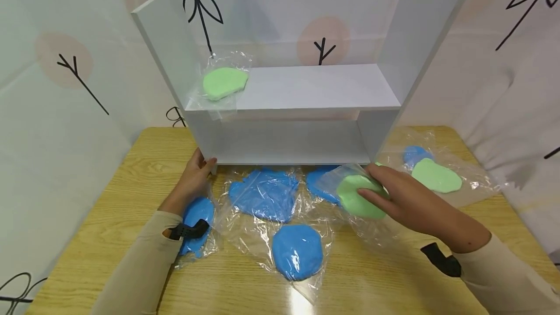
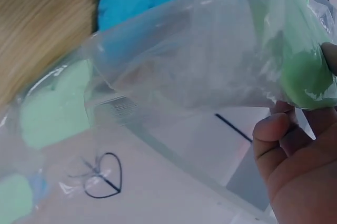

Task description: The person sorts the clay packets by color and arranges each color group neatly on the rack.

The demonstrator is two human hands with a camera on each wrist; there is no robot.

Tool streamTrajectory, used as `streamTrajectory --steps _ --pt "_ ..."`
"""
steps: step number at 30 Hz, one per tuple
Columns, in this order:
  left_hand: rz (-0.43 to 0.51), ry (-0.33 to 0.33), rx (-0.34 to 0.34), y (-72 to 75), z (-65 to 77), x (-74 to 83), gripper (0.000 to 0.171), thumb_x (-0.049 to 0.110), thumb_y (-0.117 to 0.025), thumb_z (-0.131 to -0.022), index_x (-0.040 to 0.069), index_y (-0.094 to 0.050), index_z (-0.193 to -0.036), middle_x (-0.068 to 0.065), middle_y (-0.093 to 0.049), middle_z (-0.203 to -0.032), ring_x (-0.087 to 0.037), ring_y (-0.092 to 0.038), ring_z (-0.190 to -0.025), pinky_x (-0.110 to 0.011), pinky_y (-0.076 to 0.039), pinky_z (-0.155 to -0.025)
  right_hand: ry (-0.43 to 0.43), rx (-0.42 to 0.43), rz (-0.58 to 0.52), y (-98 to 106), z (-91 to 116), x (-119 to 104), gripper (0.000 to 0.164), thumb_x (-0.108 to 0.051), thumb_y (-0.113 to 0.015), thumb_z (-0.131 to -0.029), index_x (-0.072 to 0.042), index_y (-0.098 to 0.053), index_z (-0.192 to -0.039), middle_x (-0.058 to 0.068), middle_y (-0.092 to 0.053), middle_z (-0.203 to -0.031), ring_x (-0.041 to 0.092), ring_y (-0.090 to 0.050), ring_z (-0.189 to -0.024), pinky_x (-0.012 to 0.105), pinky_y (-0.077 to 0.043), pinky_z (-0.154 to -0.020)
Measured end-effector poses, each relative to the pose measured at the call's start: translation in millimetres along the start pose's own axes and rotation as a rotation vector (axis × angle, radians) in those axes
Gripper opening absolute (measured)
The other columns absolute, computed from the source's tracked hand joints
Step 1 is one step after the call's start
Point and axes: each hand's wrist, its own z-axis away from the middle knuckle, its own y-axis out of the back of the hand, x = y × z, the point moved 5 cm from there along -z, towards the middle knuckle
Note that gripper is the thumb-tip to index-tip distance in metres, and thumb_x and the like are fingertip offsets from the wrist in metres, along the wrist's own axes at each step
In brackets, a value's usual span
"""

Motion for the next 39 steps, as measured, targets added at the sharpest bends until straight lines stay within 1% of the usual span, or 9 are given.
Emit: streamTrajectory --steps 3,8,15,19,23,26,30,33,39 --pt "-0.012 0.016 -0.003 0.2 0.7 -1.5 0.058 0.022 -0.046 -0.107 0.031 -0.02 -0.159 -0.003 -0.023 -0.166 -0.032 -0.027 -0.152 -0.049 -0.03 -0.121 0.015 0.013 0.014 2.9 -5.5 -6.6 0.025 -0.011 -0.071 -0.093 -0.018 -0.047 -0.093 -0.013 -0.035 -0.072 -0.006 -0.035 -0.062 0.018 -0.033 -0.053" --pt "-0.018 0.043 -0.003 -0.5 2.5 -2.0 0.059 0.024 -0.047 -0.107 0.034 -0.02 -0.158 0.0 -0.022 -0.167 -0.031 -0.025 -0.153 -0.05 -0.029 -0.122 0.032 0.037 0.006 7.7 -14.5 -17.2 0.025 -0.011 -0.071 -0.092 -0.018 -0.048 -0.093 -0.014 -0.037 -0.073 -0.005 -0.037 -0.064 0.018 -0.034 -0.054" --pt "-0.014 0.037 -0.011 0.2 3.2 -2.7 0.058 0.024 -0.046 -0.107 0.033 -0.02 -0.158 0.0 -0.02 -0.167 -0.032 -0.022 -0.154 -0.051 -0.027 -0.122 0.099 0.128 -0.014 18.8 -29.8 -34.3 0.031 -0.007 -0.074 -0.089 -0.016 -0.045 -0.088 -0.011 -0.037 -0.075 -0.003 -0.035 -0.063 0.017 -0.033 -0.049" --pt "0.003 0.02 -0.018 0.2 2.8 -4.1 0.058 0.024 -0.045 -0.107 0.032 -0.02 -0.159 0.001 -0.02 -0.167 -0.031 -0.021 -0.154 -0.051 -0.026 -0.122 0.098 0.177 -0.016 26.6 -38.6 -42.6 0.026 -0.009 -0.073 -0.09 -0.014 -0.047 -0.093 -0.009 -0.041 -0.077 -0.004 -0.033 -0.06 0.016 -0.031 -0.045" --pt "0.008 0.026 -0.015 0.6 3.6 -4.9 0.059 0.024 -0.045 -0.107 0.033 -0.019 -0.159 0.002 -0.019 -0.168 -0.032 -0.02 -0.154 -0.052 -0.026 -0.122 0.082 0.18 -0.069 33.9 -50.4 -52.9 0.021 -0.009 -0.07 -0.093 -0.01 -0.052 -0.104 -0.007 -0.056 -0.081 -0.003 -0.047 -0.06 0.016 -0.038 -0.044" --pt "0.01 0.039 -0.014 0.4 4.8 -6.2 0.058 0.025 -0.046 -0.107 0.034 -0.019 -0.158 0.002 -0.019 -0.168 -0.033 -0.02 -0.154 -0.053 -0.026 -0.122 0.113 0.173 -0.109 37.7 -60.7 -60.9 0.019 -0.008 -0.067 -0.095 -0.009 -0.052 -0.106 -0.006 -0.063 -0.082 -0.001 -0.054 -0.065 0.017 -0.042 -0.046" --pt "0.025 0.021 -0.023 -0.8 3.4 -7.1 0.059 0.023 -0.046 -0.107 0.033 -0.019 -0.159 0.001 -0.018 -0.168 -0.035 -0.02 -0.154 -0.054 -0.026 -0.122 0.152 0.18 -0.127 42.6 -73.2 -68.8 0.017 -0.008 -0.064 -0.097 -0.006 -0.052 -0.108 -0.006 -0.062 -0.077 0.001 -0.052 -0.059 0.017 -0.043 -0.047" --pt "0.033 0.004 -0.025 -0.9 1.4 -6.4 0.06 0.022 -0.046 -0.107 0.032 -0.018 -0.159 0.001 -0.018 -0.168 -0.034 -0.019 -0.154 -0.053 -0.026 -0.122 0.151 0.175 -0.146 46.1 -83.1 -73.0 0.019 -0.008 -0.06 -0.099 -0.005 -0.05 -0.116 -0.003 -0.063 -0.08 0.004 -0.054 -0.059 0.02 -0.047 -0.049" --pt "0.037 0.006 -0.027 -1.0 0.6 -4.2 0.06 0.023 -0.045 -0.107 0.031 -0.018 -0.16 0.001 -0.017 -0.168 -0.034 -0.018 -0.154 -0.053 -0.024 -0.123 0.117 0.167 -0.28 53.8 -105.1 -77.5 0.021 -0.007 -0.051 -0.104 0.0 -0.044 -0.123 0.008 -0.065 -0.089 0.008 -0.063 -0.064 0.022 -0.055 -0.053"
